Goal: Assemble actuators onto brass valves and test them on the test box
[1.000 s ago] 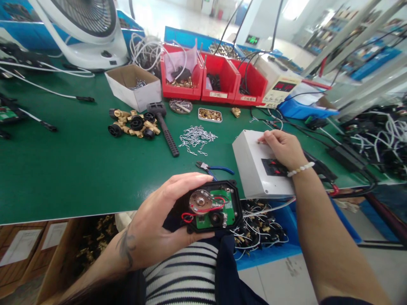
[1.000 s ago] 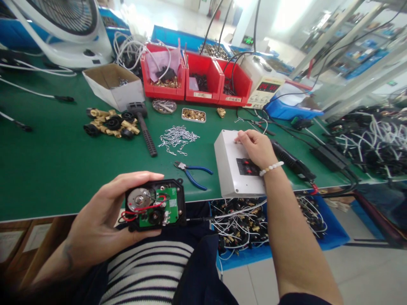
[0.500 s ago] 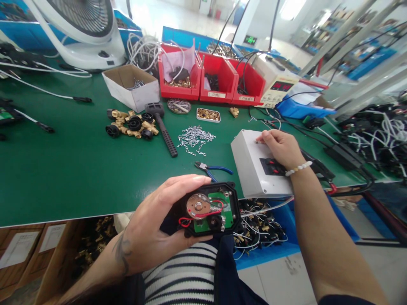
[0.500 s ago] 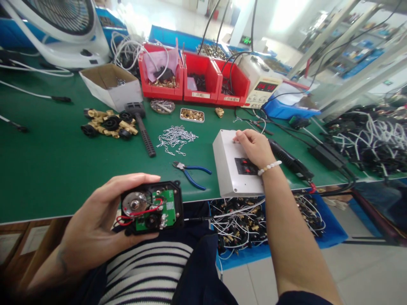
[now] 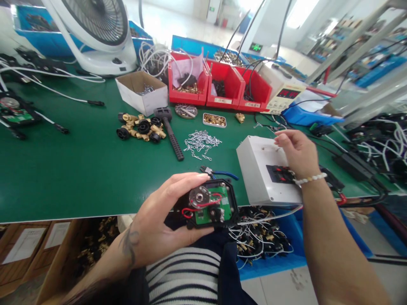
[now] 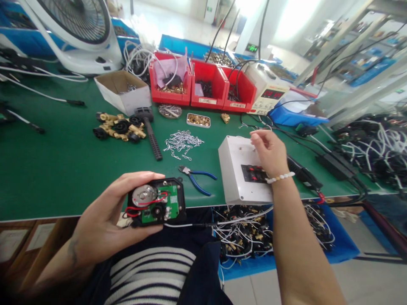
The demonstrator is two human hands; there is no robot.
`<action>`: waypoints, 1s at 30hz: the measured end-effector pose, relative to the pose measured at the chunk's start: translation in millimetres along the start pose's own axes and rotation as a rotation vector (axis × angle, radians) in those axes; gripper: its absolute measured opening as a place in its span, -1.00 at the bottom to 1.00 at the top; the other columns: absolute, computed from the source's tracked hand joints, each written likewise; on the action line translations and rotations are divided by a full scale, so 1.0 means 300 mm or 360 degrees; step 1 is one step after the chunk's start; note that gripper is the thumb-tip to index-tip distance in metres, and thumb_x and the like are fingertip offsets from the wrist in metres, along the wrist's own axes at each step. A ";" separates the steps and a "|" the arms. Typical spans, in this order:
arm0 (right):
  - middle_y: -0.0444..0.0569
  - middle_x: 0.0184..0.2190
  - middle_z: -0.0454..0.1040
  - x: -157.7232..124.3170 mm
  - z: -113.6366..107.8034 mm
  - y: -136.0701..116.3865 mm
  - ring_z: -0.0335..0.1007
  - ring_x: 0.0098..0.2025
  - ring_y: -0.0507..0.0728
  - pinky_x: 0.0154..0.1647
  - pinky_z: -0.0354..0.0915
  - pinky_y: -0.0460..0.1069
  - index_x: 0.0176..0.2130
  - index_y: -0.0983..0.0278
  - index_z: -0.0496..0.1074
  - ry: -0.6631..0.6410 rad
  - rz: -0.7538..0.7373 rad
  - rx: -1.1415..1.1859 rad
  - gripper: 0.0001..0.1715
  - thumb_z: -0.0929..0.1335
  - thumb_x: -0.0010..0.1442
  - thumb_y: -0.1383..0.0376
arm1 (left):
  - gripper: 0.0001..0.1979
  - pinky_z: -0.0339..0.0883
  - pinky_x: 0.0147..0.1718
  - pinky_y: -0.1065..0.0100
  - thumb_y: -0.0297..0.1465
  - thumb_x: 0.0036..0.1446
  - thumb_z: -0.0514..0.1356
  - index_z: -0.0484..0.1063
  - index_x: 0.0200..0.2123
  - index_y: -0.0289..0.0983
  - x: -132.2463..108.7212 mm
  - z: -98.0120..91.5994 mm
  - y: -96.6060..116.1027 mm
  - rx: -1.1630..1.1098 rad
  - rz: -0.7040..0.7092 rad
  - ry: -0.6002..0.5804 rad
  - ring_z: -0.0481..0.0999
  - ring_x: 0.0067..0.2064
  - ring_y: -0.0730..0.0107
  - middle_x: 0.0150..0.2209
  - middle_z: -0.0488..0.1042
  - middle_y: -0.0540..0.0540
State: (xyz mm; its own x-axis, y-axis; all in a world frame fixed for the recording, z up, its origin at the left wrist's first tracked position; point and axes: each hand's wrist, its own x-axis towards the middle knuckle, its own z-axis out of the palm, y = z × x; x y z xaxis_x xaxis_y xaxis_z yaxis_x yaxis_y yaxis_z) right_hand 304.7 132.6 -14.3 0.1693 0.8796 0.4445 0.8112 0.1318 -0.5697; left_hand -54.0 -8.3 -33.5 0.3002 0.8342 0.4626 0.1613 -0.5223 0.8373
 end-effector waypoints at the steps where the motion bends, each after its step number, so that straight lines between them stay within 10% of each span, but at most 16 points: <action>1: 0.09 -0.34 0.58 -0.001 -0.013 0.002 0.48 -0.35 0.11 -0.21 0.37 0.03 -0.21 0.30 0.53 0.0144 -0.0015 0.0033 -0.76 0.35 0.23 0.21 | -0.31 0.24 0.21 0.47 -0.42 0.13 0.39 0.22 0.27 0.00 0.003 -0.012 -0.010 0.0054 -0.0041 0.0043 0.37 0.20 0.42 0.18 0.38 0.04; 6: 0.07 -0.39 0.51 -0.120 -0.054 -0.097 0.41 -0.46 0.07 -0.34 0.35 0.04 -0.20 0.29 0.56 0.0610 -0.0285 0.0451 -0.69 0.42 0.20 0.10 | -0.34 0.33 0.16 0.36 -0.33 0.12 0.41 0.27 0.24 0.09 0.002 -0.051 -0.032 0.0126 -0.0279 0.0176 0.43 0.13 0.34 0.16 0.38 0.04; 8: 0.04 -0.30 0.51 -0.228 -0.041 -0.194 0.42 -0.38 0.06 -0.30 0.37 0.02 -0.10 0.23 0.56 0.0302 -0.0323 0.0766 -0.66 0.44 0.24 0.07 | -0.29 0.37 0.12 0.33 -0.25 0.07 0.44 0.25 0.24 0.12 -0.001 -0.041 -0.021 0.0045 -0.0310 0.0125 0.47 0.10 0.30 0.16 0.42 0.05; 11: 0.01 -0.01 0.51 -0.395 0.014 -0.341 0.50 -0.15 0.09 -0.08 0.46 0.02 0.22 0.00 0.39 -0.0681 -0.0200 0.1244 -0.35 0.45 0.20 -0.07 | -0.23 0.34 0.18 0.28 -0.16 0.01 0.47 0.23 0.26 0.15 -0.005 -0.014 0.001 -0.0037 -0.0291 0.0027 0.49 0.12 0.26 0.16 0.46 0.06; 14: -0.06 0.21 0.41 -0.506 0.079 -0.425 0.44 0.14 0.17 0.16 0.40 0.03 0.29 -0.11 0.28 -0.1000 -0.0061 0.1452 -0.10 0.49 0.03 -0.14 | -0.20 0.31 0.21 0.30 -0.11 -0.01 0.47 0.22 0.27 0.15 -0.007 -0.003 0.012 -0.0048 -0.0257 -0.0008 0.49 0.13 0.28 0.18 0.45 0.06; 23: -0.18 0.14 0.46 -0.560 0.128 -0.438 0.43 0.15 0.07 0.19 0.35 -0.12 0.22 -0.09 0.36 -0.0829 -0.0059 0.1553 -0.23 0.57 0.08 0.16 | -0.55 0.18 0.25 0.40 -0.08 0.30 0.19 0.33 0.18 -0.09 0.010 -0.049 0.003 0.0137 0.0033 -0.0148 0.30 0.26 0.36 0.23 0.33 -0.06; 30: -0.06 0.15 0.46 -0.567 0.187 -0.429 0.43 0.16 0.15 0.23 0.36 -0.01 0.21 0.05 0.35 -0.0929 -0.0101 0.1371 -0.23 0.58 0.07 0.18 | -0.86 0.32 0.03 0.47 -0.37 0.38 0.11 0.40 -0.27 -0.20 0.040 -0.055 -0.021 0.0083 -0.0233 -0.0248 0.43 0.07 0.48 0.04 0.42 0.00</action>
State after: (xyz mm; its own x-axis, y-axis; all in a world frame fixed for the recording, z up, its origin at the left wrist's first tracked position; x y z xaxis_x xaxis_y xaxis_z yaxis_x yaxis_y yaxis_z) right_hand 140.0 -8.4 -55.2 -0.3425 0.9138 0.2184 0.0959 0.2653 -0.9594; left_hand -66.9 7.9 -28.3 0.4113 0.8665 0.2831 0.2610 -0.4095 0.8742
